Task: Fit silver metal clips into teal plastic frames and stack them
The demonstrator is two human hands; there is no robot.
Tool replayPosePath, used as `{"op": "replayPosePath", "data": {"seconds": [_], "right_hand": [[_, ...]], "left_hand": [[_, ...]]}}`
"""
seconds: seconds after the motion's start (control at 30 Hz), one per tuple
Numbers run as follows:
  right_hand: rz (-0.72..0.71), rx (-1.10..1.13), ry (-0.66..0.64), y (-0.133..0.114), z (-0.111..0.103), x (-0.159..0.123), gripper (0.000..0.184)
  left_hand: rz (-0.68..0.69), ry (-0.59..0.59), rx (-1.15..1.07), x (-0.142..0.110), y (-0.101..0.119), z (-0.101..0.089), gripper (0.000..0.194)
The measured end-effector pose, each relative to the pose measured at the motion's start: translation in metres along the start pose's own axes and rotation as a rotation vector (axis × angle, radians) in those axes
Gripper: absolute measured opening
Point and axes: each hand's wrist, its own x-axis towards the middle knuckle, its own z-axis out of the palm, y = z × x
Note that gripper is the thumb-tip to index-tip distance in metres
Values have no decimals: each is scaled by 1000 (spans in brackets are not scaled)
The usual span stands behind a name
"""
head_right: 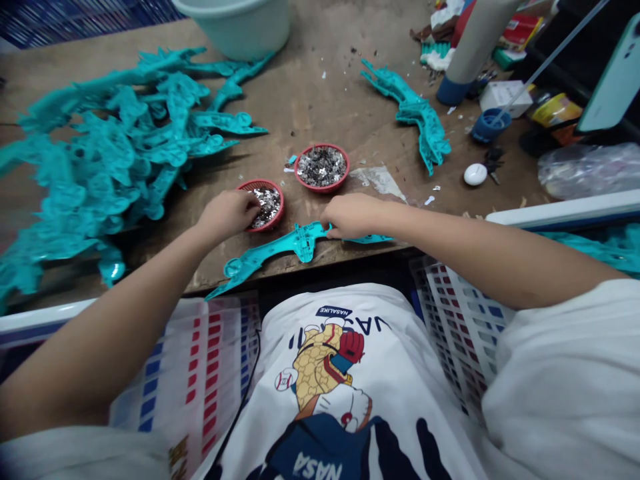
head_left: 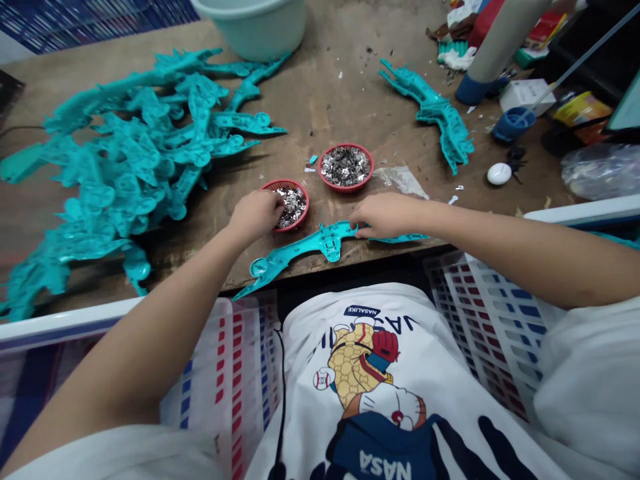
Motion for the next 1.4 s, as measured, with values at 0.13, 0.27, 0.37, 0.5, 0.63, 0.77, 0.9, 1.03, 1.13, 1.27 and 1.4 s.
{"op": "replayPosePath", "data": {"seconds": [0.13,0.27,0.37,0.5,0.63,0.77,0.9,1.03,1.13,1.27,1.4], "right_hand": [[18,32,104,5,5,3,30],[-79,289,434,9,12,10,33],[-209,524,623,7,16,13,36],[-335,719,663,2,20,15,38],[-451,721,694,-1,24,16,30],[-502,644,719,4,22,16,18],[-443,472,582,30,15,16,21],[-358,257,254,61,17,25,24],[-387,258,136,71,25,37,25],[-404,358,101,73,36,50,25],[-415,394,120,73,41,53,26]], "left_hand": [[2,115,-262,1,0,-2,33],[82,237,-726,-12,17,-6,22],[139,185,-1092,-30,40,-9,21],[186,6,-1452,-48,64,-8,35],[263,-34,-1584,-54,74,-8,49],[301,-106,-1550,-56,75,0,54],[470,101,-988,-56,79,17,40],[692,21,-298,-58,85,28,63],[682,-98,-93,-59,86,28,69],[691,-119,-52,-59,83,24,71],[704,-122,-48,-59,83,22,70]]}}
